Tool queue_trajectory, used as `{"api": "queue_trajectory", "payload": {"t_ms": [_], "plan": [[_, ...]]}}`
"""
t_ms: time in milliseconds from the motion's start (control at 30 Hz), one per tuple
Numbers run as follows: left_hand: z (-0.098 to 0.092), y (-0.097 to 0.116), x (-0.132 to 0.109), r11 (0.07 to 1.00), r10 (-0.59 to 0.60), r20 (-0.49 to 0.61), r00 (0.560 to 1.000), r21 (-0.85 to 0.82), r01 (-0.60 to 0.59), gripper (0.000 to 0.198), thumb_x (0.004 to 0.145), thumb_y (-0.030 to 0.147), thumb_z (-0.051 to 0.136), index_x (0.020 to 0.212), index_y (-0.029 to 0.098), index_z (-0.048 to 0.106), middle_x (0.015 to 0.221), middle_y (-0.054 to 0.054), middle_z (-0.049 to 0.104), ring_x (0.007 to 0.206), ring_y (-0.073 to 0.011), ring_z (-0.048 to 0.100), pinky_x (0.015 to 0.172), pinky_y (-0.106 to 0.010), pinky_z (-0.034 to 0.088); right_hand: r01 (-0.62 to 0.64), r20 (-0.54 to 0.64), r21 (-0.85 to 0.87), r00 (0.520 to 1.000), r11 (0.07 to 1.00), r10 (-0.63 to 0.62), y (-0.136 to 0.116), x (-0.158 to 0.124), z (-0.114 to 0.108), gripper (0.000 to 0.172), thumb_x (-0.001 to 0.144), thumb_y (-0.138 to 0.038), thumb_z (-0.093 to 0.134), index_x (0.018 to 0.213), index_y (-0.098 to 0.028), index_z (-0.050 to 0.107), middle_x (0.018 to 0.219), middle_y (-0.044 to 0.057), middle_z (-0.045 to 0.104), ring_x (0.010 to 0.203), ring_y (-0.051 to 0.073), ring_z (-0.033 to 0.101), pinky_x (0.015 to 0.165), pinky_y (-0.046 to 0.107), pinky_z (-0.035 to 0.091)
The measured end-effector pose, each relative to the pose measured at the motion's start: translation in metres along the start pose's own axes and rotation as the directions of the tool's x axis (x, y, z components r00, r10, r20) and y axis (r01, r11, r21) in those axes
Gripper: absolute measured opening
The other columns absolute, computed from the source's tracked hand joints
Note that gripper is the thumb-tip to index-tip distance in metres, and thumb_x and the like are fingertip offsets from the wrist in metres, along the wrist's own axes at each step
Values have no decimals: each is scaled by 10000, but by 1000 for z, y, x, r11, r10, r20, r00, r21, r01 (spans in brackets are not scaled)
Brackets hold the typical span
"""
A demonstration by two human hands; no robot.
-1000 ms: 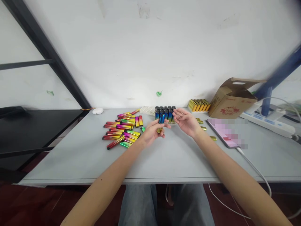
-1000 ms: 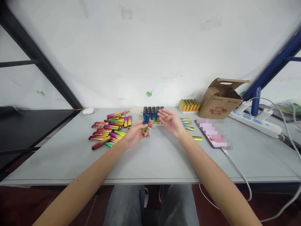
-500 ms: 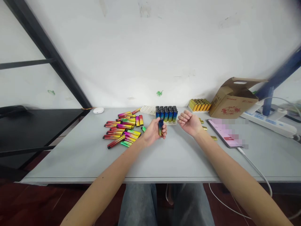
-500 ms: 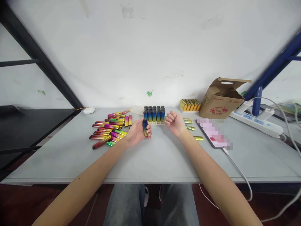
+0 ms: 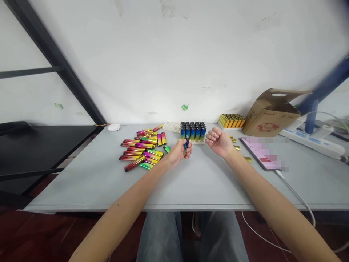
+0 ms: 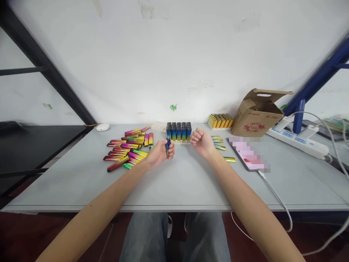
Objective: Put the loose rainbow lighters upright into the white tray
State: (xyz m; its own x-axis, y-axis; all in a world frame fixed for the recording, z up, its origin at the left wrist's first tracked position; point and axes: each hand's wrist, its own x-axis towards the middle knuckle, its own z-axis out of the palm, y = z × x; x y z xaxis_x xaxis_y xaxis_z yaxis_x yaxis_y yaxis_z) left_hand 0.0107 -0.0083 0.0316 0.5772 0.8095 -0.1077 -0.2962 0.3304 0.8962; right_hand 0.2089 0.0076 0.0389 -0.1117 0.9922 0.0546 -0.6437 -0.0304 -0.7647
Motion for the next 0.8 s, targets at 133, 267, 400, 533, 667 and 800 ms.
{"api": "queue_trajectory", "payload": {"t_ms": [133, 267, 400, 533, 667, 800], "plan": [[0, 0, 0, 1000, 5, -7, 1000, -17, -5, 232, 897, 300, 320, 717, 190, 416, 653, 24, 326, 526, -113, 348, 485, -194, 346, 19, -13, -65, 1000, 998, -20, -1, -1, 1, 389, 753, -67, 506, 563, -191, 189, 554, -50, 140, 450, 101, 212, 432, 198, 287], [0, 0, 0, 999, -12, 5, 1000, -40, 13, 251, 908, 315, 308, 722, 187, 416, 653, 24, 323, 528, -111, 347, 481, -185, 339, 20, -7, -52, 1000, 998, -20, -1, -1, 3, 401, 750, -56, 504, 571, -184, 168, 555, -50, 128, 447, 96, 204, 436, 190, 282], [1, -1, 0, 999, -15, 31, 999, -45, 16, 280, 924, 333, 282, 728, 184, 416, 653, 23, 326, 530, -110, 348, 482, -185, 334, -5, -20, -12, 1000, 1000, 5, -1, -2, 4, 398, 726, -41, 495, 578, -185, 155, 556, -53, 129, 451, 92, 206, 439, 190, 272], [2, -1, -1, 999, -14, 49, 999, -42, 16, 283, 923, 366, 305, 739, 186, 422, 658, 22, 329, 531, -113, 347, 479, -189, 333, -7, -30, -27, 1000, 1000, 6, 0, -1, 3, 392, 730, -51, 487, 593, -190, 148, 547, -54, 146, 451, 95, 208, 445, 202, 278], [2, -1, -1, 999, -20, 54, 998, -29, 22, 276, 922, 371, 311, 750, 187, 423, 661, 24, 334, 530, -111, 351, 486, -193, 340, -13, -30, -30, 999, 999, 12, 0, 0, 3, 401, 731, -64, 501, 603, -192, 144, 528, -56, 164, 447, 95, 216, 447, 212, 281], [1, -2, -1, 1000, -15, 61, 998, -21, 17, 282, 923, 381, 310, 752, 187, 423, 660, 24, 339, 531, -111, 360, 492, -198, 340, -13, -30, -38, 999, 999, 12, 0, 0, 3, 406, 741, -68, 510, 604, -193, 149, 519, -57, 174, 441, 94, 224, 448, 217, 282]]}}
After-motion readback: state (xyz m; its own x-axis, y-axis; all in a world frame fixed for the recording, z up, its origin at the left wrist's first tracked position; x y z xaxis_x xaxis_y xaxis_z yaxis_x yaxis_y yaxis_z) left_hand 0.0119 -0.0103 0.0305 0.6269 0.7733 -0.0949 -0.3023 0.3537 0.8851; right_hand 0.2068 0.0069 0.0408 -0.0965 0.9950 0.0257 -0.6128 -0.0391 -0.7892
